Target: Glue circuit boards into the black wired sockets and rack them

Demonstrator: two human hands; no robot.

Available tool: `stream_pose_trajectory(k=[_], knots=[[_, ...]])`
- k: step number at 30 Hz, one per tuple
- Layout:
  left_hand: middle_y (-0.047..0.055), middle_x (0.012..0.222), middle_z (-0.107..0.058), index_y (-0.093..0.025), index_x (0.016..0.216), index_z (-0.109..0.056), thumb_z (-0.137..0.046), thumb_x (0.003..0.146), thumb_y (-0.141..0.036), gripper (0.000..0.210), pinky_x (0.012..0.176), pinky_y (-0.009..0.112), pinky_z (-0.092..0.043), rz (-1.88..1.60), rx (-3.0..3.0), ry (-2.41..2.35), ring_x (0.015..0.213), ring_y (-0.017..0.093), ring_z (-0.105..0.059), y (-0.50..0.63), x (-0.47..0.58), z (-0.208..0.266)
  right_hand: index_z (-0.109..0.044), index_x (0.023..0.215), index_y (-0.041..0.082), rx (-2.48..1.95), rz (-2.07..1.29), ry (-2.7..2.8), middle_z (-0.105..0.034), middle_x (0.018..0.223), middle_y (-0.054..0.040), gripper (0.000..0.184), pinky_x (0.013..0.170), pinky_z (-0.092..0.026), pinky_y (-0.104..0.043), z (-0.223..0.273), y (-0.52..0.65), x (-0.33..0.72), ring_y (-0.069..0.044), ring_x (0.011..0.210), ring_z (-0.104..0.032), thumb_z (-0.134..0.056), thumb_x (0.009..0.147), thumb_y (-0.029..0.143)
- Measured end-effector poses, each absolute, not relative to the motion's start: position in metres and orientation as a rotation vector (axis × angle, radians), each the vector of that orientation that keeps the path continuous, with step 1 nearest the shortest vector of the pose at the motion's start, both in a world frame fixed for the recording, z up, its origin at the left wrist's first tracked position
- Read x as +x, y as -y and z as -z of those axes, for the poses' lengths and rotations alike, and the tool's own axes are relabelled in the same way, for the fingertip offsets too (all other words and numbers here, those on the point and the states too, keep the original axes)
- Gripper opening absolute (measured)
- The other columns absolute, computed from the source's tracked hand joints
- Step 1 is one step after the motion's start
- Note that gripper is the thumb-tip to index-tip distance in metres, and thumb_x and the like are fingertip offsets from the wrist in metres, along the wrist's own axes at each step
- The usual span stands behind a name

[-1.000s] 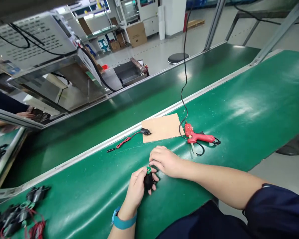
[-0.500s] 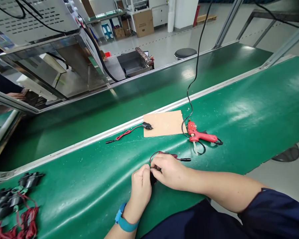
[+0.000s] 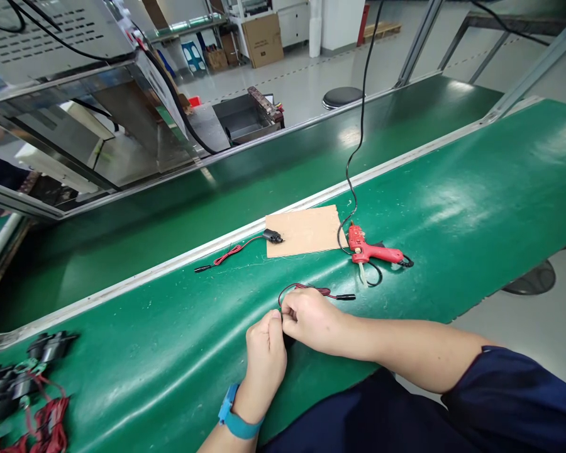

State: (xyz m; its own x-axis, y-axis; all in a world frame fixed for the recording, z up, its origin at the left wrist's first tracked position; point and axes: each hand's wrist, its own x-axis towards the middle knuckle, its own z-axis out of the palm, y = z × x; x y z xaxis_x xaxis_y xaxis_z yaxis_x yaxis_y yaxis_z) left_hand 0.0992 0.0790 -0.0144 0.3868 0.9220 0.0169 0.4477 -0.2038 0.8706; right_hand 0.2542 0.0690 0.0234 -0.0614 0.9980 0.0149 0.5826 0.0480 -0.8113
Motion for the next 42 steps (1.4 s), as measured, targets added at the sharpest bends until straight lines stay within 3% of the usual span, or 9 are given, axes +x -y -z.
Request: stream_pose_trajectory(k=[20, 31, 37, 42], knots=[[-0.003, 0.06, -0.048, -0.02, 0.067, -0.047, -0.035, 0.105, -0.032, 0.041, 0.058, 0.028, -0.03, -0.698, 1.857, -1.179, 0.055, 0.013, -0.044, -0.075, 0.099, 0.012, -0.044, 0.062, 0.019, -1.581, -0.826, 1.766, -0.047, 0.063, 0.0041, 0.027, 0.06, -0.031, -0.026, -0.02, -0.065, 0.255, -0.012, 0.06, -0.043, -0.062, 0.075, 0.003], [-0.003, 0.064, -0.04, -0.022, 0.068, -0.04, -0.036, 0.105, -0.039, 0.04, 0.059, 0.028, -0.029, -0.679, 1.722, -1.125, 0.06, 0.013, -0.038, -0.079, 0.099, 0.014, -0.049, 0.066, 0.02, -1.578, -0.843, 1.655, -0.055, 0.062, 0.005, 0.022, 0.057, -0.035, -0.023, -0.008, -0.061, 0.262, -0.012, 0.059, -0.052, -0.063, 0.071, 0.003], [-0.002, 0.065, -0.045, -0.02, 0.07, -0.045, -0.034, 0.106, -0.035, 0.04, 0.06, 0.029, -0.029, -0.685, 1.745, -1.156, 0.061, 0.014, -0.041, -0.077, 0.101, 0.012, -0.056, 0.083, 0.02, -1.53, -0.879, 1.699, -0.063, 0.069, 0.0042, 0.017, 0.061, -0.043, -0.023, -0.014, -0.06, 0.267, -0.012, 0.063, -0.059, -0.061, 0.08, 0.004], [-0.003, 0.062, -0.045, -0.021, 0.068, -0.044, -0.035, 0.105, -0.029, 0.039, 0.058, 0.029, -0.027, -0.71, 1.809, -1.161, 0.057, 0.013, -0.04, -0.076, 0.103, 0.011, -0.055, 0.077, 0.02, -1.524, -0.849, 1.785, -0.059, 0.069, 0.0025, 0.017, 0.061, -0.042, -0.024, -0.019, -0.06, 0.267, -0.013, 0.063, -0.056, -0.061, 0.082, 0.004]])
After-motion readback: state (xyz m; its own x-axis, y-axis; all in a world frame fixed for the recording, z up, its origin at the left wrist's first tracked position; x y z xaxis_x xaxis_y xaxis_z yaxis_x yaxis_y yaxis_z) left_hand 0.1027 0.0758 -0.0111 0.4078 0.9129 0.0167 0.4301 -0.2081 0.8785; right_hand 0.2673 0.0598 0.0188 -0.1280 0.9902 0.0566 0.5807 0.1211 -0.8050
